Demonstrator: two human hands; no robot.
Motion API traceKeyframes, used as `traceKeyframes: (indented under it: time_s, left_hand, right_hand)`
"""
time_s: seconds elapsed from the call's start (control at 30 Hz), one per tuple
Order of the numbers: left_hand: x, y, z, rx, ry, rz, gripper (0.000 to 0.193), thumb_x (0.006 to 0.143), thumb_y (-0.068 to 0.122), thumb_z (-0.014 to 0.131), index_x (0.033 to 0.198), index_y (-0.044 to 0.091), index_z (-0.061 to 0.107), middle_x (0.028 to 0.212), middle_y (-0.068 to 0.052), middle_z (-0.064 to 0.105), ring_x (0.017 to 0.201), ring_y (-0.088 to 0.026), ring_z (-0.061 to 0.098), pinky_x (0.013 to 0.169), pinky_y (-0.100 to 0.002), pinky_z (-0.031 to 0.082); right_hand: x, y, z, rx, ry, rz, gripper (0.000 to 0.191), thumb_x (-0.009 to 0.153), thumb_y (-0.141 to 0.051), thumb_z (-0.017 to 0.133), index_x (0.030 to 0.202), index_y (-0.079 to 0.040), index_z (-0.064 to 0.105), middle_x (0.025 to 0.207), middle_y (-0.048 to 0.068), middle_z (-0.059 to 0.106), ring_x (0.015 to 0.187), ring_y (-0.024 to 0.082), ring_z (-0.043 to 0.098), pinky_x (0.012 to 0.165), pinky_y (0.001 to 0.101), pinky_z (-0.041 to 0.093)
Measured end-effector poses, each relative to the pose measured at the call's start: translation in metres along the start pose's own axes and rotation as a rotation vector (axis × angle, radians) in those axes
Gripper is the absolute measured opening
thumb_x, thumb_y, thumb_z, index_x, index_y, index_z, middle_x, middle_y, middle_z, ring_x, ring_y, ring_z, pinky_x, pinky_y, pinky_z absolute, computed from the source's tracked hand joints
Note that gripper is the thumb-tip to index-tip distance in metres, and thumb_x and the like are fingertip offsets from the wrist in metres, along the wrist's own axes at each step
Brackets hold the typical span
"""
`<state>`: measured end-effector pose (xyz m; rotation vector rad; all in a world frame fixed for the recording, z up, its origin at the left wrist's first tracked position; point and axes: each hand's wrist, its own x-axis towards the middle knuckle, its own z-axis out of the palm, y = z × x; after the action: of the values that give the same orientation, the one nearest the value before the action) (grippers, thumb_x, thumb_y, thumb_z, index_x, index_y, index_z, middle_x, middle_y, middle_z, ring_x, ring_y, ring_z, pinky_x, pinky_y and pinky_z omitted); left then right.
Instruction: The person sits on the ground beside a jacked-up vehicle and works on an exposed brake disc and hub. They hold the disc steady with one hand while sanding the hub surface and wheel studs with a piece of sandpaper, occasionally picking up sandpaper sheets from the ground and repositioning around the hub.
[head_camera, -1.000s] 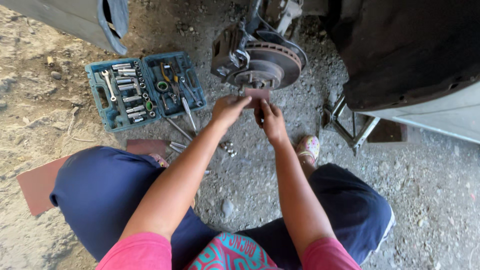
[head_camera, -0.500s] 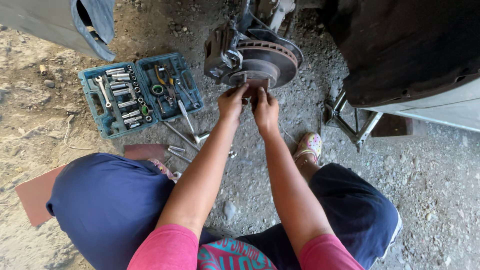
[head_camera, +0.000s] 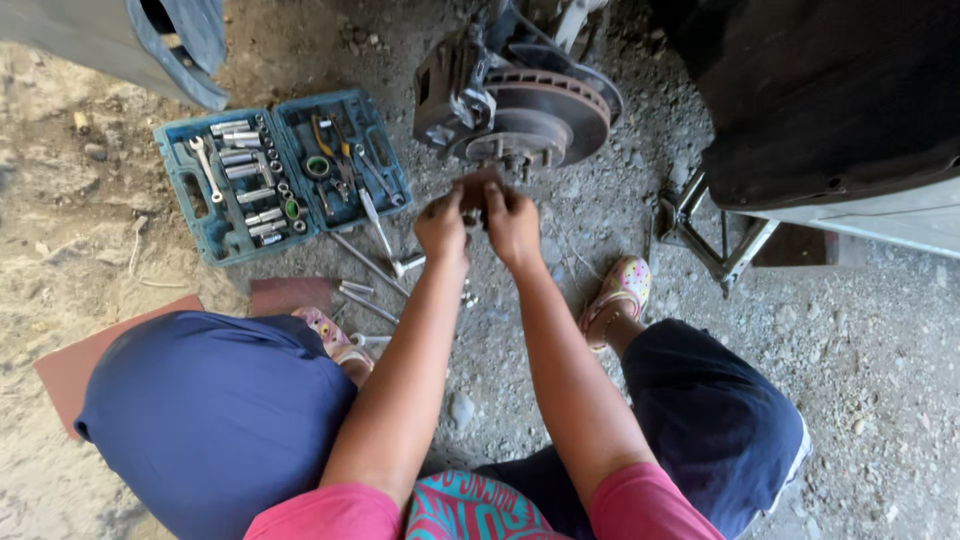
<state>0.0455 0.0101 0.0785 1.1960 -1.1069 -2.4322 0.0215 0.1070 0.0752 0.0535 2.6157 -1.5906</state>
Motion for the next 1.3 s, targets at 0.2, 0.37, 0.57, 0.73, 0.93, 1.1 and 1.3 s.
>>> traceKeyframes:
  time_s: [0.2, 0.37, 0.57, 0.73, 0.93, 1.1, 1.3]
  left_hand:
    - [-0.002, -0.012, 0.024, 0.02, -0.21, 0.218, 0.031, 0.088, 0.025, 0.086, 0.079, 0.001, 0.069, 0.075, -0.009, 0.069, 0.056, -0.011, 0.058, 0.047, -0.029, 0.043]
    - [-0.002, 0.004, 0.04, 0.013, -0.204, 0.036, 0.021, 0.082, 0.022, 0.083, 0.082, 0.003, 0.074, 0.076, -0.009, 0.075, 0.054, -0.014, 0.062, 0.045, -0.029, 0.039]
    - [0.015, 0.008, 0.03, 0.079, -0.157, -0.104, 0.018, 0.082, 0.023, 0.081, 0.089, 0.007, 0.079, 0.077, -0.004, 0.076, 0.055, -0.009, 0.061, 0.042, -0.025, 0.035]
    - [0.025, 0.0, 0.005, 0.083, -0.032, -0.12, 0.022, 0.086, 0.026, 0.078, 0.09, 0.004, 0.078, 0.073, -0.006, 0.07, 0.049, -0.012, 0.053, 0.038, -0.027, 0.034]
    - [0.007, -0.018, -0.003, 0.114, -0.191, -0.029, 0.029, 0.084, 0.033, 0.081, 0.093, 0.006, 0.074, 0.077, -0.002, 0.075, 0.053, -0.008, 0.063, 0.04, -0.024, 0.035]
    - [0.01, -0.009, 0.014, 0.183, -0.341, -0.084, 0.033, 0.079, 0.031, 0.086, 0.096, 0.005, 0.077, 0.074, -0.003, 0.072, 0.05, -0.008, 0.056, 0.039, -0.023, 0.031]
    - [0.019, -0.009, 0.021, 0.052, -0.393, -0.131, 0.037, 0.077, 0.026, 0.089, 0.103, 0.004, 0.076, 0.064, 0.001, 0.057, 0.045, -0.007, 0.045, 0.037, -0.024, 0.03]
  right_hand:
    - [0.001, 0.001, -0.019, 0.448, 0.147, -0.029, 0.028, 0.107, -0.021, 0.057, 0.095, 0.002, 0.068, 0.068, -0.001, 0.059, 0.058, 0.008, 0.049, 0.052, 0.0297, 0.039]
    - [0.011, 0.001, -0.01, 0.487, 0.224, -0.027, 0.028, 0.107, -0.019, 0.056, 0.092, 0.002, 0.066, 0.067, 0.0, 0.058, 0.055, 0.009, 0.048, 0.05, 0.03, 0.039]
    - [0.012, -0.005, 0.003, 0.403, 0.248, -0.207, 0.027, 0.105, -0.018, 0.055, 0.101, 0.003, 0.071, 0.078, 0.003, 0.07, 0.065, 0.012, 0.056, 0.059, 0.0336, 0.048]
    - [-0.002, -0.011, -0.004, -0.119, 0.018, -0.011, 0.032, 0.098, -0.031, 0.065, 0.097, -0.001, 0.077, 0.068, 0.01, 0.072, 0.059, 0.016, 0.069, 0.06, 0.0346, 0.054]
    - [-0.019, 0.001, -0.008, 0.035, 0.259, -0.147, 0.031, 0.101, -0.027, 0.062, 0.097, 0.001, 0.074, 0.072, 0.011, 0.073, 0.061, 0.014, 0.065, 0.059, 0.0349, 0.053]
    - [-0.013, 0.006, -0.019, 0.058, 0.234, -0.098, 0.032, 0.103, -0.027, 0.062, 0.096, 0.002, 0.073, 0.067, 0.01, 0.068, 0.058, 0.013, 0.056, 0.056, 0.0331, 0.048]
    - [-0.031, -0.021, -0.053, -0.049, 0.007, -0.106, 0.032, 0.1, -0.031, 0.065, 0.099, 0.0, 0.073, 0.073, 0.007, 0.071, 0.062, 0.011, 0.061, 0.059, 0.0304, 0.051]
